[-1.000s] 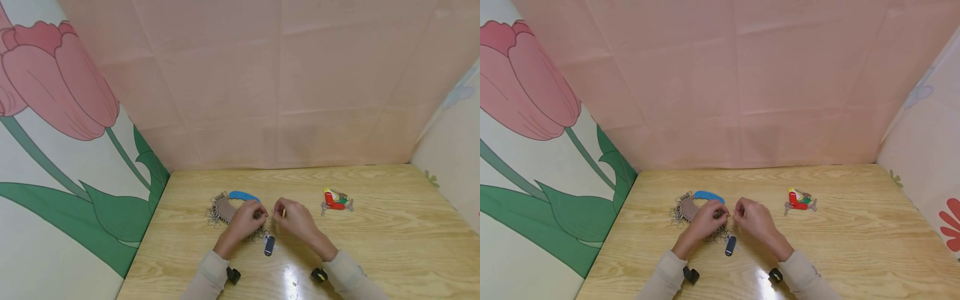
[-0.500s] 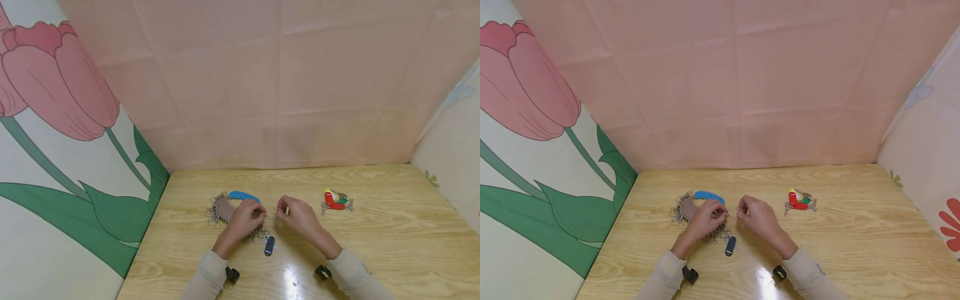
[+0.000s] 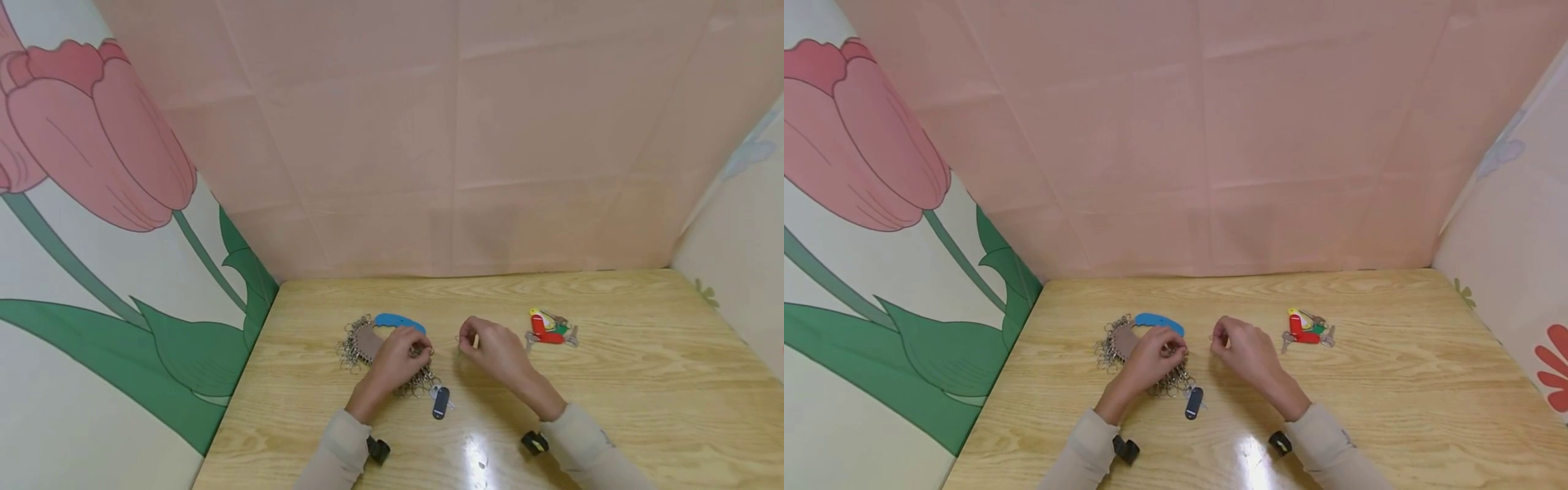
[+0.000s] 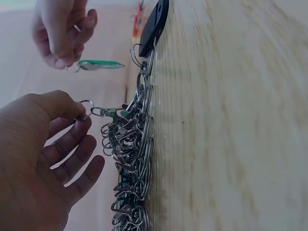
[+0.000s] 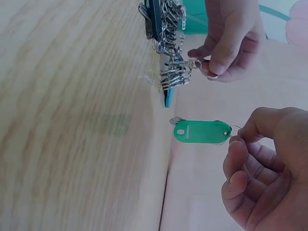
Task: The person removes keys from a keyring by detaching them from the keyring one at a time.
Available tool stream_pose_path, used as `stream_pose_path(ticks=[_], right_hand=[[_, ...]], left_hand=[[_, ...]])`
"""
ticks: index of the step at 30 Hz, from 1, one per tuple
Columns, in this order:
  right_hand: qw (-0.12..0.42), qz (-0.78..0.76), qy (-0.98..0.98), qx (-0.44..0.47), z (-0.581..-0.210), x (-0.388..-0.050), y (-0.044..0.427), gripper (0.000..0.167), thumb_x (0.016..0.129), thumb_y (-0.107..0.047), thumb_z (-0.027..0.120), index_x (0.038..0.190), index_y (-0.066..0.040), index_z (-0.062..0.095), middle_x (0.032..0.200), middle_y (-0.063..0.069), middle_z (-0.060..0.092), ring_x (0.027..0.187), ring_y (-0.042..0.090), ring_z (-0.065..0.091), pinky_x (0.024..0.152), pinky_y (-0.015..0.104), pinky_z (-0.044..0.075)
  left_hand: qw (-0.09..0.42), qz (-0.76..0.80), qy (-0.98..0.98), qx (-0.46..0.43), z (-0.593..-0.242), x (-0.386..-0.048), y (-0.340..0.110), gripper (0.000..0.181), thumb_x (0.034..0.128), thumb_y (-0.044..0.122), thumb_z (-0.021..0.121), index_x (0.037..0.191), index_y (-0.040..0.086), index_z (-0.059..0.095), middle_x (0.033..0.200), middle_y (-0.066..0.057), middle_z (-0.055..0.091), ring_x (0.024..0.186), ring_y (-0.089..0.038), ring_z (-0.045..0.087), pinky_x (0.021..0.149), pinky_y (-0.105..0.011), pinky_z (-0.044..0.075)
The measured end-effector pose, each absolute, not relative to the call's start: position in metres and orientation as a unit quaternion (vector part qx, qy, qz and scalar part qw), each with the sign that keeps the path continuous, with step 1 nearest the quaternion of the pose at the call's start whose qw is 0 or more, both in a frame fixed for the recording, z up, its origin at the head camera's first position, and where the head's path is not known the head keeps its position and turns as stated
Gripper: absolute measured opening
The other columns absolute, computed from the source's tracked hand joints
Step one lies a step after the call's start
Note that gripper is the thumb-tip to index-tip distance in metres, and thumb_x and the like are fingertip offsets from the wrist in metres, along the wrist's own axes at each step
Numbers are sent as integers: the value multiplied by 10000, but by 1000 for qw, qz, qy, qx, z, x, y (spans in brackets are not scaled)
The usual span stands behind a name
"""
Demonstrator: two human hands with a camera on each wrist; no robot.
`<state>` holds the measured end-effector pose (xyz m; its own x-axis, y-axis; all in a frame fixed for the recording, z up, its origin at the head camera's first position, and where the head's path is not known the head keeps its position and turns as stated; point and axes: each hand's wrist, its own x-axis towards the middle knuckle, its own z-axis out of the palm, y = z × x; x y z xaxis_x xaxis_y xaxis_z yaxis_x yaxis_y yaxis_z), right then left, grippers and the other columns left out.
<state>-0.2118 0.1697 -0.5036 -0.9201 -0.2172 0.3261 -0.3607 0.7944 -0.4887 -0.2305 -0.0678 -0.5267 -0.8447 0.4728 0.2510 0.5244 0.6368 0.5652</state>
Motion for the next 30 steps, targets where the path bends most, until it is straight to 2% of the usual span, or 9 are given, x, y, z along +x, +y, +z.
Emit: stream_pose_path(ticks=[6, 17, 24, 30], right_hand=[[120, 285, -941, 139, -500, -212, 173, 87, 907, -90, 764, 896, -145, 698, 743, -64, 656, 593, 51, 507, 504, 208, 416], [141, 284, -938, 139, -496, -213, 182, 76, 906, -78, 754, 894, -133, 702, 751, -48, 682, 568, 45, 501, 472, 207, 400], [149, 278, -939, 135, -494, -215, 188, 64, 911, -102, 760, 898, -135, 706, 752, -49, 685, 536, 31, 475, 450, 204, 373], [152, 282, -938, 135, -488, -217, 194, 41, 914, -106, 746, 910, -104, 706, 752, -37, 682, 549, 45, 488, 453, 213, 381]], left_hand=[[37, -329, -904, -271, -528, -231, -70, 52, 1001, 182, 735, 1021, 168, 781, 997, 67, 714, 971, -85, 594, 824, -204, 518], [35, -339, -898, -278, -530, -232, -75, 53, 1010, 176, 724, 1012, 178, 776, 1004, 55, 722, 972, -120, 623, 808, -206, 532], [35, -345, -896, -276, -528, -232, -78, 64, 1022, 191, 716, 1032, 196, 779, 1017, 81, 717, 972, -65, 604, 805, -183, 539], [31, -356, -894, -271, -527, -231, -80, 93, 1036, 199, 707, 1072, 180, 791, 1036, 77, 725, 981, -76, 616, 802, -199, 551]])
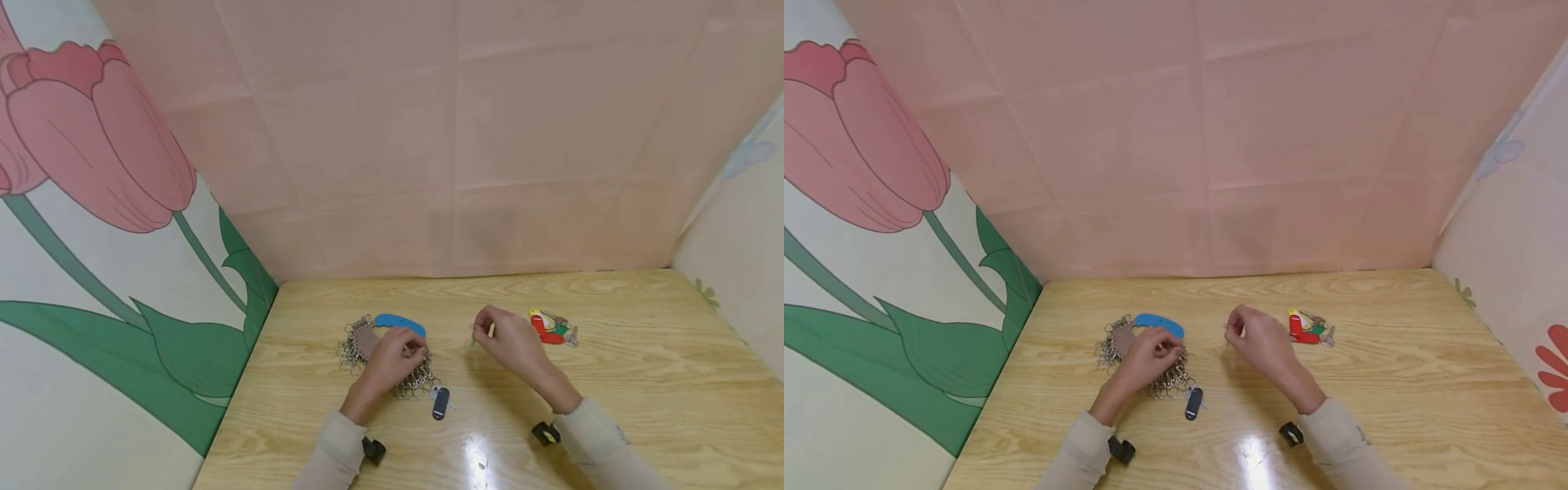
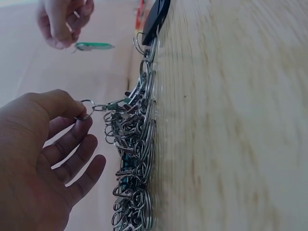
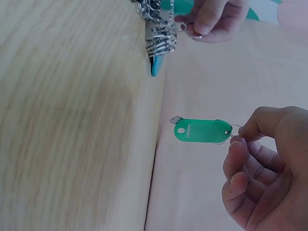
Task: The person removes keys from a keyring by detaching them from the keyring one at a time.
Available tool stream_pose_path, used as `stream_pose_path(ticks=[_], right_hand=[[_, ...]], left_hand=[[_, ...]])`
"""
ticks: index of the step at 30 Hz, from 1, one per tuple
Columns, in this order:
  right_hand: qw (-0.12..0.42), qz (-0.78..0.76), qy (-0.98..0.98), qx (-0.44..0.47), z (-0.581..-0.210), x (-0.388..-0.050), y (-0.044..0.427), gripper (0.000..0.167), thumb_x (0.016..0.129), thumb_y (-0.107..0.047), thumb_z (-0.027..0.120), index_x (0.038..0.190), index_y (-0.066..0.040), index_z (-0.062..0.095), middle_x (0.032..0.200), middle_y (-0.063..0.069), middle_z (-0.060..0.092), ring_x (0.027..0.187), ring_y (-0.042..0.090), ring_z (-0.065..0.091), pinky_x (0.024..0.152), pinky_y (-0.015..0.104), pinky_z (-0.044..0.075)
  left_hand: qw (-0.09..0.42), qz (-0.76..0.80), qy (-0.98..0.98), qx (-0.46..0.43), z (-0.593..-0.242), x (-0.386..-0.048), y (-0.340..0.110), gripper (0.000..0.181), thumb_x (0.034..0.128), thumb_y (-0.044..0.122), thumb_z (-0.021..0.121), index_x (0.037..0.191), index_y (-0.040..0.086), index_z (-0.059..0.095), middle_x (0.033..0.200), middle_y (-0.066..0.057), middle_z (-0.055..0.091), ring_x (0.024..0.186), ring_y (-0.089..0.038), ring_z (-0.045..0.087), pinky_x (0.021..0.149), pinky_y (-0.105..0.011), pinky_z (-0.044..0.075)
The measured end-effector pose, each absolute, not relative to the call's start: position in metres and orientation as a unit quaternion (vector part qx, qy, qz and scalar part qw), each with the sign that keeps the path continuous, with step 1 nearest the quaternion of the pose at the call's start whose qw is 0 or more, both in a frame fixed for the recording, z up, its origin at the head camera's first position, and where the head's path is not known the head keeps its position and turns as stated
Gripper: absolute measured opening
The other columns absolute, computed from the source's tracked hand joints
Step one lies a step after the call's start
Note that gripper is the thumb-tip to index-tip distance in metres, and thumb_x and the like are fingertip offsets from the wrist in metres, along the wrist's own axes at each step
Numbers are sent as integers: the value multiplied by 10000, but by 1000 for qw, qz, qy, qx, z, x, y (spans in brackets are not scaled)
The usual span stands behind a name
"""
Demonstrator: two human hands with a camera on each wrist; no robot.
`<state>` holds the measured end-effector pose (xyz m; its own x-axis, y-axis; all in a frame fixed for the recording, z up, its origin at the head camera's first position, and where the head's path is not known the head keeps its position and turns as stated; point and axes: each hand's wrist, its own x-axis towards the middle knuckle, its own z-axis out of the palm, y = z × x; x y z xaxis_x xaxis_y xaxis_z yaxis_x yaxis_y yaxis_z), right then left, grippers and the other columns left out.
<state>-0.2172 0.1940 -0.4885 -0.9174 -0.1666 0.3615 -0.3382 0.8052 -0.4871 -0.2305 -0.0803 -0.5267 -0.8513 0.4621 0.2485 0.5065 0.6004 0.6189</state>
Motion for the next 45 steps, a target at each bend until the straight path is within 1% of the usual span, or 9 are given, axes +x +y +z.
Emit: stream_pose_path(ticks=[3, 11, 17, 23, 27, 30, 35, 38, 45], right_hand=[[149, 284, -938, 134, -487, -218, 197, 40, 914, -102, 741, 918, -92, 703, 748, -30, 681, 546, 50, 496, 451, 217, 390], [153, 283, -938, 126, -483, -220, 203, 49, 914, -112, 733, 896, -136, 695, 723, -45, 662, 520, 52, 475, 459, 227, 374], [158, 271, -941, 124, -480, -219, 206, 44, 924, -121, 734, 905, -116, 695, 741, -24, 680, 502, 54, 451, 452, 225, 348], [161, 267, -942, 127, -478, -219, 212, 63, 953, -143, 721, 928, -89, 698, 762, -10, 687, 491, 56, 426, 440, 225, 326], [171, 268, -939, 132, -478, -220, 215, 60, 960, -140, 714, 924, -95, 697, 750, -14, 679, 490, 53, 421, 436, 223, 326], [179, 266, -938, 136, -478, -220, 217, 46, 962, -128, 712, 927, -100, 701, 751, -15, 684, 484, 44, 415, 429, 223, 323], [182, 259, -939, 137, -475, -219, 221, 98, 982, -152, 706, 932, -68, 703, 770, 1, 699, 470, 35, 400, 423, 214, 314], [184, 255, -939, 137, -474, -219, 223, 98, 984, -144, 695, 933, -61, 704, 773, 9, 702, 477, 46, 408, 429, 218, 314], [184, 258, -940, 129, -473, -220, 230, 62, 974, -126, 687, 934, -80, 699, 768, 12, 696, 496, 54, 438, 428, 229, 337]], left_hand=[[28, -361, -893, -268, -527, -230, -81, 114, 1043, 202, 697, 1091, 170, 795, 1054, 71, 732, 989, -93, 627, 803, -204, 554], [15, -368, -893, -258, -527, -230, -83, 147, 1050, 215, 688, 1121, 147, 797, 1081, 60, 733, 999, -122, 627, 807, -205, 555], [18, -359, -897, -256, -527, -229, -85, 123, 1045, 195, 692, 1094, 143, 792, 1073, 46, 732, 994, -123, 633, 816, -200, 561], [17, -358, -898, -256, -526, -228, -86, 123, 1046, 190, 688, 1092, 140, 790, 1071, 33, 733, 1002, -173, 656, 817, -209, 564], [11, -358, -898, -254, -527, -229, -87, 137, 1050, 196, 682, 1102, 133, 792, 1072, 26, 733, 1004, -185, 664, 816, -208, 563], [7, -361, -898, -253, -528, -229, -88, 143, 1052, 195, 681, 1109, 127, 793, 1066, 21, 730, 995, -175, 667, 811, -201, 565], [3, -366, -897, -250, -530, -230, -89, 122, 1048, 196, 689, 1100, 145, 786, 1064, 28, 722, 972, -108, 651, 804, -189, 571], [7, -366, -896, -251, -531, -230, -90, 93, 1039, 184, 700, 1079, 158, 781, 1053, 33, 717, 955, -77, 639, 800, -189, 574], [14, -367, -894, -257, -534, -232, -91, 66, 1023, 148, 717, 1047, 143, 779, 1017, 37, 721, 928, -67, 641, 788, -187, 575]])
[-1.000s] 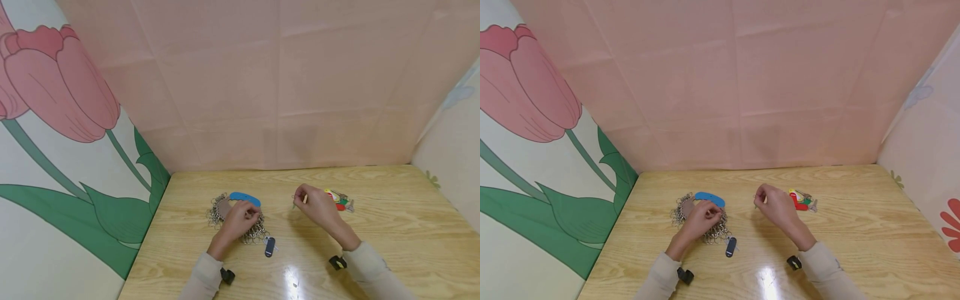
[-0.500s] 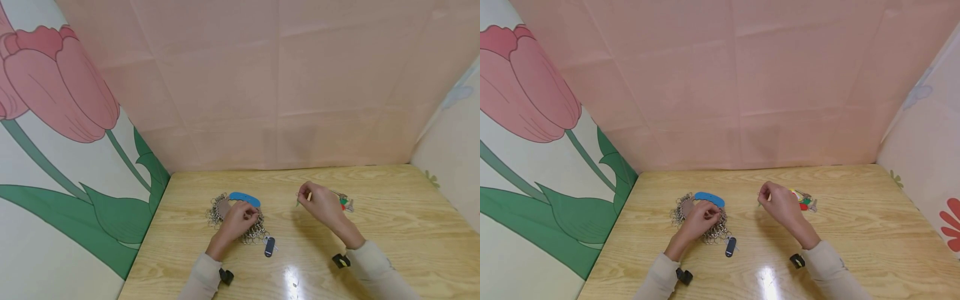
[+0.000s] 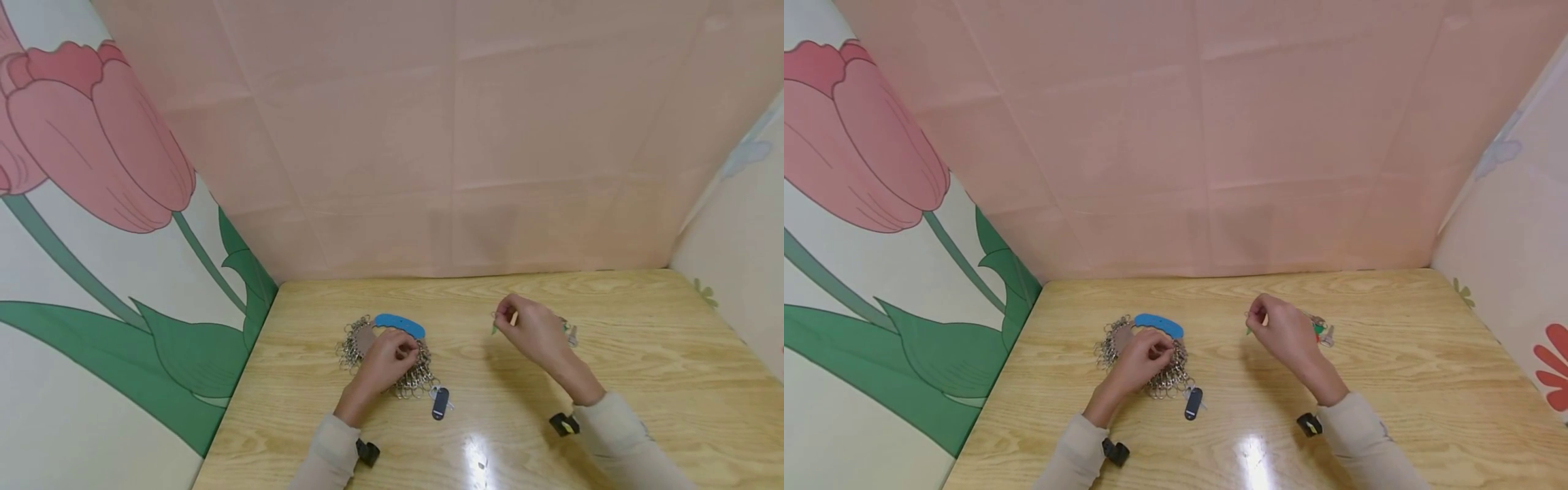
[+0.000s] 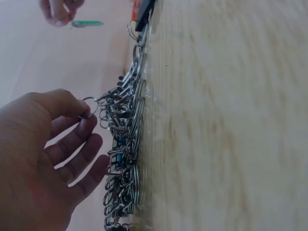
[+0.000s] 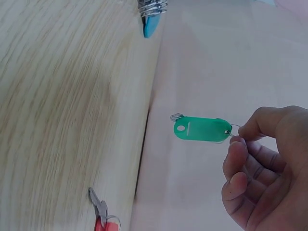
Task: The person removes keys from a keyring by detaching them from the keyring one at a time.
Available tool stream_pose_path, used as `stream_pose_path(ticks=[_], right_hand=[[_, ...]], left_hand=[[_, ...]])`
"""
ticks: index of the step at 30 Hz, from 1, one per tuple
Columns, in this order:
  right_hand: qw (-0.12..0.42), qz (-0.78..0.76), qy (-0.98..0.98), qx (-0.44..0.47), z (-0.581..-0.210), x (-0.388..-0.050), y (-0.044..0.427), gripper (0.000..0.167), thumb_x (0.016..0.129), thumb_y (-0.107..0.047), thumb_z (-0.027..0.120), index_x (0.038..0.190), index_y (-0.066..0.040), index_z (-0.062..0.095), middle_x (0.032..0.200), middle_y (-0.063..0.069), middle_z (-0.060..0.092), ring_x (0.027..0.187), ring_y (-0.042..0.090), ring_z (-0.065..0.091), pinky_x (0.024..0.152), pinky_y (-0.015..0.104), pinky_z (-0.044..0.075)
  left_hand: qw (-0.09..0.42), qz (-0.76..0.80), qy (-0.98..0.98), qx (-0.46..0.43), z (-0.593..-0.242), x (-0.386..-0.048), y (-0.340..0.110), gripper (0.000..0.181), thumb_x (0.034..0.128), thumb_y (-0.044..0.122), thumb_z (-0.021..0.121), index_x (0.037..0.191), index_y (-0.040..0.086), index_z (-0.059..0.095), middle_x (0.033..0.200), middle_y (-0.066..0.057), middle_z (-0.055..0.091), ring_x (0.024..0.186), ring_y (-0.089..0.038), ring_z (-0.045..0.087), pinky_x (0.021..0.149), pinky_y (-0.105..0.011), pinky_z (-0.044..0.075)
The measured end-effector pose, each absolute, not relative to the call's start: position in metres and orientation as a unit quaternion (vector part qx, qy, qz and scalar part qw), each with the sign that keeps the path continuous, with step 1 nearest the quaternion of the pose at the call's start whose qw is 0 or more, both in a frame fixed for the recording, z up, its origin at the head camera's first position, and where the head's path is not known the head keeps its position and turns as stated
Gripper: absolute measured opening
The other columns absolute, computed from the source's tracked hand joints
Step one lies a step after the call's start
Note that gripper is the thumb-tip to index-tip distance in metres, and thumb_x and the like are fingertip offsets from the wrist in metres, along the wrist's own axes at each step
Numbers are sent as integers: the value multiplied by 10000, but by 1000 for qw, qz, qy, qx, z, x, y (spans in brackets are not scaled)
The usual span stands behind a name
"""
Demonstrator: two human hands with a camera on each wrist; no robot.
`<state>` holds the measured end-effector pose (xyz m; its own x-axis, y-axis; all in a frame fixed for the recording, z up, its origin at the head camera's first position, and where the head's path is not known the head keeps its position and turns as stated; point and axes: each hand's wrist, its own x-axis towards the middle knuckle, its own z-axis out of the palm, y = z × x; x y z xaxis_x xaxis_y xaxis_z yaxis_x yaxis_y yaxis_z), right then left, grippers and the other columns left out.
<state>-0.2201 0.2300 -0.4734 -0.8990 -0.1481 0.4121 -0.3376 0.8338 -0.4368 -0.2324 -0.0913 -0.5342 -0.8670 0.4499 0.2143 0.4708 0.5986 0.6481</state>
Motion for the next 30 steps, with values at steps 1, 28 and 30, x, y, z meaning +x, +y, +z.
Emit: stream_pose_path(ticks=[1, 28, 30], right_hand=[[184, 258, -940, 128, -473, -220, 231, 63, 974, -127, 685, 933, -81, 698, 767, 13, 696, 493, 55, 438, 425, 230, 337], [169, 267, -944, 95, -481, -220, 260, 81, 982, -138, 679, 967, -58, 688, 767, 34, 712, 482, 59, 525, 429, 252, 366], [166, 269, -945, 90, -482, -220, 263, 65, 976, -126, 677, 970, -63, 690, 776, 33, 718, 512, 72, 543, 437, 254, 373]], left_hand=[[14, -367, -893, -258, -535, -233, -91, 66, 1022, 143, 718, 1047, 139, 780, 1013, 35, 724, 927, -70, 644, 788, -189, 576], [-10, -359, -900, -247, -534, -232, -97, 92, 1025, 151, 719, 1085, 133, 787, 999, 26, 752, 903, -73, 673, 803, -228, 578], [-14, -357, -901, -246, -533, -232, -96, 99, 1028, 154, 715, 1094, 130, 785, 1007, 21, 752, 909, -78, 675, 807, -231, 579]])
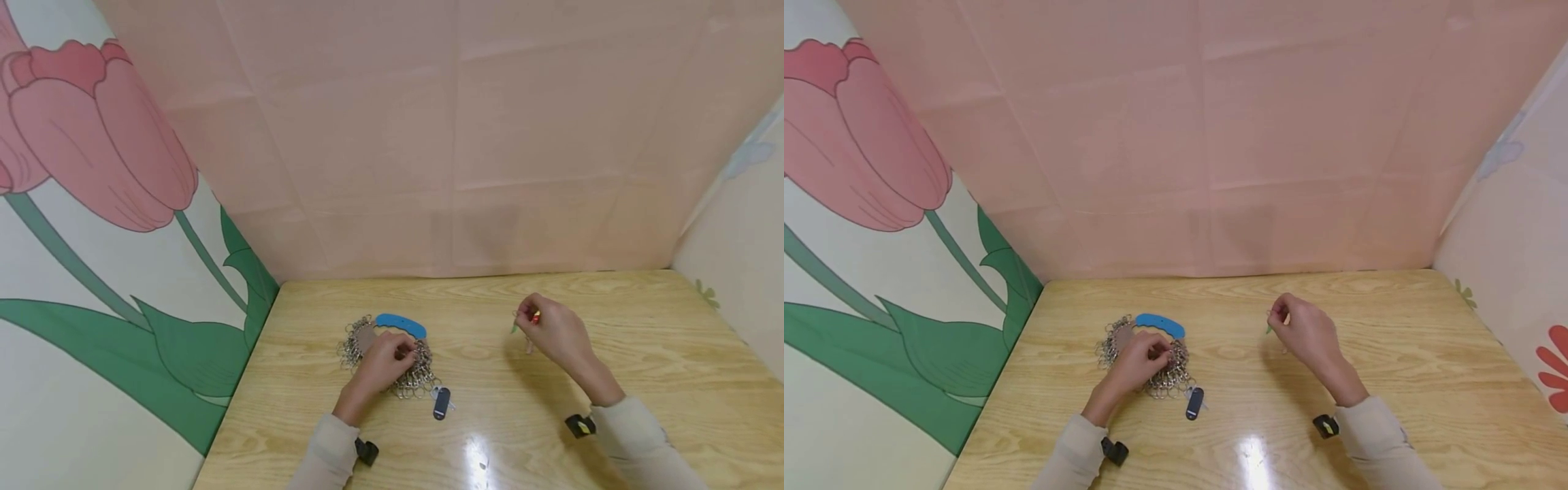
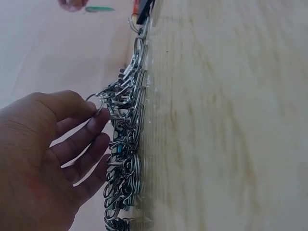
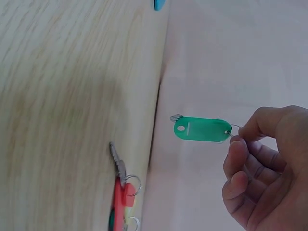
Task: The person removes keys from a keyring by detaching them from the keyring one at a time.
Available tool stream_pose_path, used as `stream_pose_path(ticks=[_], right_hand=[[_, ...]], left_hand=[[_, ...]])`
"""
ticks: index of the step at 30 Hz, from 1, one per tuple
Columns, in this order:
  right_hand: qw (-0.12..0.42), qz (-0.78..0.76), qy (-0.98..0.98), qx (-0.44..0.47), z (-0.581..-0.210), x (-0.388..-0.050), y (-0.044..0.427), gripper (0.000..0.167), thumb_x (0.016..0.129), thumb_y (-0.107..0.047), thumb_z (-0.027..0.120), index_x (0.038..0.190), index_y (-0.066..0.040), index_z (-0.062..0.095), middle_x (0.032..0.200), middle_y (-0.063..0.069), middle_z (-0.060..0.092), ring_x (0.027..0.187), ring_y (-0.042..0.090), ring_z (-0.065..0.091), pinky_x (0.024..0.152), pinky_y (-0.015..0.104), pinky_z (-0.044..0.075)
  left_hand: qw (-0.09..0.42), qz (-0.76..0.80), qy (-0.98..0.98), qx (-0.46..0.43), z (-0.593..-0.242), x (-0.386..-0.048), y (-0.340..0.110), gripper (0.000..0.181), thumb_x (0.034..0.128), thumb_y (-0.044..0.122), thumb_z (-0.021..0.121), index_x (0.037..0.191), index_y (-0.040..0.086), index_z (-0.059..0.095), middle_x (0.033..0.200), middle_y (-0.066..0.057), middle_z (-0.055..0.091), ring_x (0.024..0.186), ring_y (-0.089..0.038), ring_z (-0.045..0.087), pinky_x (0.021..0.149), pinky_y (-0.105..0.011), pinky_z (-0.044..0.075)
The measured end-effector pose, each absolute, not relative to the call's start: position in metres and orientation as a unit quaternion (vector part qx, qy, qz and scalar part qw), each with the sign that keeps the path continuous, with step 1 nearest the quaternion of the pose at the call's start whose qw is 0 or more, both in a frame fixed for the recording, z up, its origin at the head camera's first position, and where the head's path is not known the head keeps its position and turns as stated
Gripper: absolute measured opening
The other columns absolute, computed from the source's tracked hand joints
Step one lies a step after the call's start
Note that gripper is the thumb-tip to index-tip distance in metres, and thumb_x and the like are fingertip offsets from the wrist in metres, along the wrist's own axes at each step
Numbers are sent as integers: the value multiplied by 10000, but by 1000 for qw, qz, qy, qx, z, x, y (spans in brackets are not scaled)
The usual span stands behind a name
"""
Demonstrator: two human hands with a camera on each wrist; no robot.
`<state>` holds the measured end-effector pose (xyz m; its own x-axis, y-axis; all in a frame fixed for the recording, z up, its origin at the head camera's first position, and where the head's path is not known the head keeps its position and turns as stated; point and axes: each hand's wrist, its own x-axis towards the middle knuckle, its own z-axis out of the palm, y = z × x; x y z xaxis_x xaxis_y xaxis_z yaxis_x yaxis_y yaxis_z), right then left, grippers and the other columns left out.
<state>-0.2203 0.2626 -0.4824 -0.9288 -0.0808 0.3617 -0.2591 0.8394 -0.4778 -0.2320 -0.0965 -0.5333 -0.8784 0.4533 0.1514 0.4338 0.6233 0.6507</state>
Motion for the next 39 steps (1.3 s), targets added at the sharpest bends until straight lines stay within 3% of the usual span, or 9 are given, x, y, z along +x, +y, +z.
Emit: stream_pose_path(ticks=[9, 30, 39], right_hand=[[146, 270, -949, 64, -494, -225, 272, 53, 953, -118, 663, 964, -76, 693, 797, 39, 710, 618, 129, 560, 511, 283, 410], [113, 268, -957, 25, -515, -226, 294, 105, 999, -180, 662, 993, -76, 672, 884, 95, 730, 596, 156, 495, 491, 311, 361], [85, 257, -963, -7, -524, -229, 303, 181, 998, -237, 680, 1003, -57, 669, 863, 98, 718, 664, 197, 579, 518, 333, 402]], left_hand=[[18, 354, 902, 247, -534, -233, -97, 99, 1028, 151, 718, 1099, 127, 783, 1013, 11, 754, 911, -85, 683, 810, -232, 580], [18, 353, 903, 245, -534, -232, -97, 78, 1023, 149, 723, 1069, 136, 784, 970, 34, 743, 874, -65, 647, 791, -232, 557], [20, 352, 903, 244, -534, -232, -98, 79, 1023, 154, 724, 1074, 143, 783, 974, 45, 744, 882, -59, 649, 798, -231, 557]])
